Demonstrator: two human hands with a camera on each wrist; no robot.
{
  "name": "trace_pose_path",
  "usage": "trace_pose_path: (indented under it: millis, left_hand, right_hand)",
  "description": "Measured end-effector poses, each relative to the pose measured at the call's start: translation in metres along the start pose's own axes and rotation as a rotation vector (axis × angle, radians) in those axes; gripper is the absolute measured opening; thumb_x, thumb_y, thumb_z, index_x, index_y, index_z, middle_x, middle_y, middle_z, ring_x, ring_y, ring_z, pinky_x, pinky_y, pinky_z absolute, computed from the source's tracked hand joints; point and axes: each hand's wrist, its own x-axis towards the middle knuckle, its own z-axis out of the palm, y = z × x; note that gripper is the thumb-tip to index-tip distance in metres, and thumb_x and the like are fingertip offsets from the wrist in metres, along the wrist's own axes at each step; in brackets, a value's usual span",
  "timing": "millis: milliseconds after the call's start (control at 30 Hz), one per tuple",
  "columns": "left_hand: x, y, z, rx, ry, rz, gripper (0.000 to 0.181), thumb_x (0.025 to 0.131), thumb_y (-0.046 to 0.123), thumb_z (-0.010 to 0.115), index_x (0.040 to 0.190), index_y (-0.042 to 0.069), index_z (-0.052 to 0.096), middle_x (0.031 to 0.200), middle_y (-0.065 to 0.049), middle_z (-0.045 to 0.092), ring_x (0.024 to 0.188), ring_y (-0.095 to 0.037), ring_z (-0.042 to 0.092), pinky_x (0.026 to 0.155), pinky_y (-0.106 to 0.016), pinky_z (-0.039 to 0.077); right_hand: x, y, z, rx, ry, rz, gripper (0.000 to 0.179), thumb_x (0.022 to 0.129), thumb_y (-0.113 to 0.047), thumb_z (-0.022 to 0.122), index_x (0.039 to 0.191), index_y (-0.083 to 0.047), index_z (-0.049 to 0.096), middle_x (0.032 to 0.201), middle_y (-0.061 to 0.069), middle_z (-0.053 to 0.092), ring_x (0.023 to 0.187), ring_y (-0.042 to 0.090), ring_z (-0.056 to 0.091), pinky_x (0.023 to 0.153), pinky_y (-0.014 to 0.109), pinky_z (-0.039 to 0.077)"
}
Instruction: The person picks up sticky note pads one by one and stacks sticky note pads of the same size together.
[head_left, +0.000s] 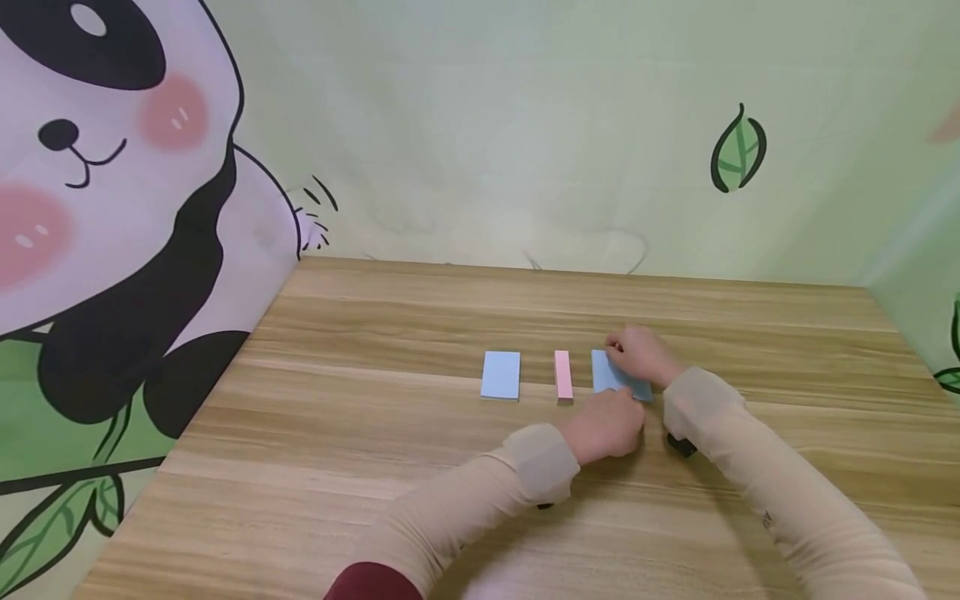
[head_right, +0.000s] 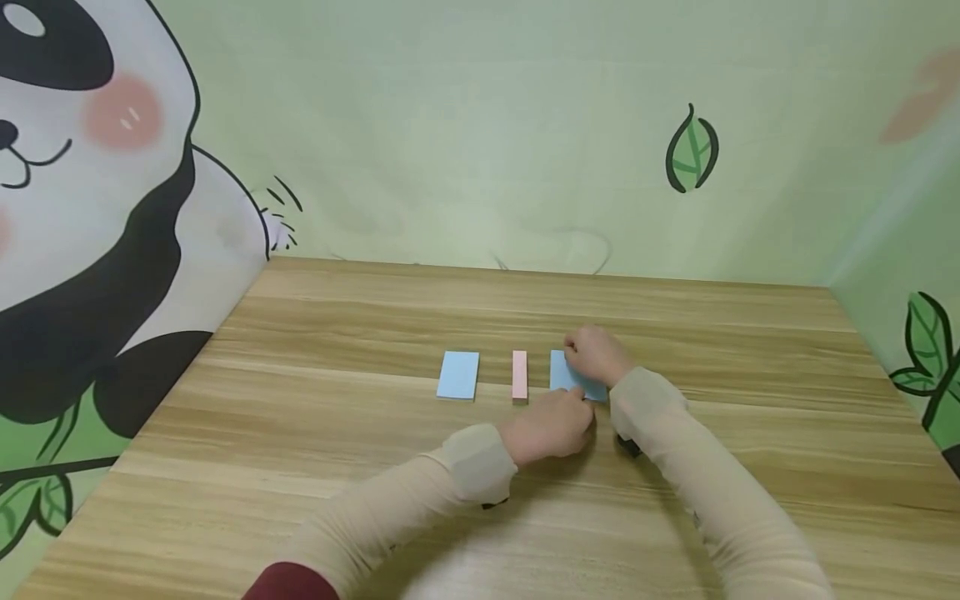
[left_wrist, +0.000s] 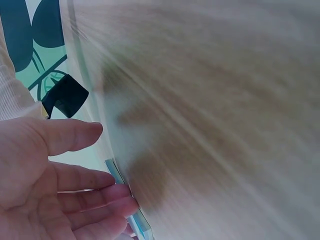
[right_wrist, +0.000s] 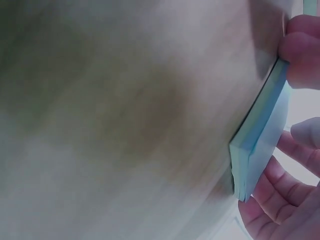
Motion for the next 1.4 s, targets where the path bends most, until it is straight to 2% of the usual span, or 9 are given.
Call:
trace_pose_path:
  millis: [533,633,833,933,1033,1133,1233,1300,1400]
  left_hand:
    - [-0.002,0.001,0.000,-0.013,-0.002,0.007,0.018,0.085,0.022,0.050,0.075,0.015,0.062,0.089,0.001,0.056,0.064,-0.009,0.048,0.047,-0.023,0.041]
    - [-0.002,-0.002,-0.001,-0.053,0.050,0.020,0.020,0.084,0.018,0.050,0.064,0.015,0.057,0.074,0.003,0.053,0.056,-0.007,0.042,0.044,-0.021,0.037]
    - [0.003,-0.016,-0.020,-0.322,0.210,-0.167,0.018,0.081,0.010,0.049,0.064,0.013,0.046,0.053,0.005,0.035,0.044,-0.006,0.031,0.035,-0.017,0.027]
    - [0.008,-0.028,-0.029,-0.524,0.185,-0.262,0.007,0.082,0.008,0.046,0.085,0.009,0.052,0.056,0.004,0.036,0.044,-0.006,0.030,0.036,-0.017,0.025]
    - [0.014,-0.039,-0.030,-0.801,0.115,-0.303,0.029,0.083,0.006,0.042,0.112,0.002,0.047,0.064,0.000,0.040,0.045,-0.010,0.027,0.040,-0.020,0.025]
    - [0.016,-0.048,-0.025,-1.052,0.073,-0.300,0.048,0.085,0.004,0.037,0.132,-0.001,0.029,0.100,-0.008,0.050,0.068,-0.016,0.041,0.059,-0.023,0.035]
    - [0.019,-0.051,-0.018,-1.234,0.055,-0.301,0.057,0.086,0.003,0.034,0.139,0.000,0.014,0.139,-0.012,0.029,0.107,-0.020,0.039,0.089,-0.030,0.035]
    - [0.021,-0.052,-0.014,-1.292,0.044,-0.319,0.060,0.085,0.004,0.034,0.140,0.002,0.010,0.146,-0.011,0.017,0.124,-0.020,0.028,0.101,-0.035,0.028]
    - [0.026,-0.051,-0.010,-1.348,0.040,-0.361,0.062,0.085,0.004,0.036,0.141,0.004,0.010,0.147,-0.011,0.017,0.131,-0.020,0.023,0.104,-0.038,0.026]
  right_hand:
    - [-0.002,-0.001,-0.001,-0.006,0.033,-0.016,0.018,0.084,-0.010,0.047,0.081,-0.003,0.063,0.064,0.003,0.052,0.060,0.015,0.045,0.054,0.025,0.035]
    - [-0.003,0.000,-0.002,-0.001,0.043,-0.004,0.018,0.084,-0.010,0.045,0.078,-0.003,0.061,0.061,0.002,0.049,0.058,0.014,0.043,0.053,0.024,0.034]
    - [-0.009,0.004,-0.016,0.076,0.088,0.219,0.022,0.082,-0.010,0.036,0.062,-0.007,0.046,0.054,0.000,0.038,0.048,0.013,0.036,0.044,0.024,0.029]
    - [-0.013,0.006,-0.022,0.103,0.115,0.295,0.021,0.078,-0.009,0.035,0.058,-0.008,0.041,0.052,0.000,0.037,0.046,0.013,0.034,0.042,0.024,0.028]
    - [-0.015,0.008,-0.024,0.107,0.115,0.332,0.023,0.077,-0.008,0.037,0.054,-0.010,0.036,0.049,-0.001,0.035,0.045,0.013,0.034,0.041,0.024,0.028]
    - [-0.015,0.009,-0.023,0.121,0.112,0.347,0.026,0.078,-0.009,0.038,0.052,-0.011,0.036,0.047,-0.002,0.036,0.044,0.013,0.035,0.041,0.024,0.029]
    - [-0.015,0.010,-0.022,0.139,0.097,0.360,0.027,0.078,-0.009,0.039,0.051,-0.011,0.036,0.047,-0.002,0.036,0.043,0.013,0.035,0.041,0.024,0.029]
    - [-0.015,0.010,-0.022,0.159,0.081,0.369,0.026,0.077,-0.008,0.040,0.052,-0.010,0.036,0.047,-0.002,0.036,0.043,0.013,0.036,0.041,0.024,0.030]
    - [-0.016,0.009,-0.022,0.195,0.045,0.379,0.023,0.078,-0.009,0.040,0.055,-0.010,0.037,0.048,-0.001,0.039,0.042,0.012,0.039,0.041,0.023,0.033]
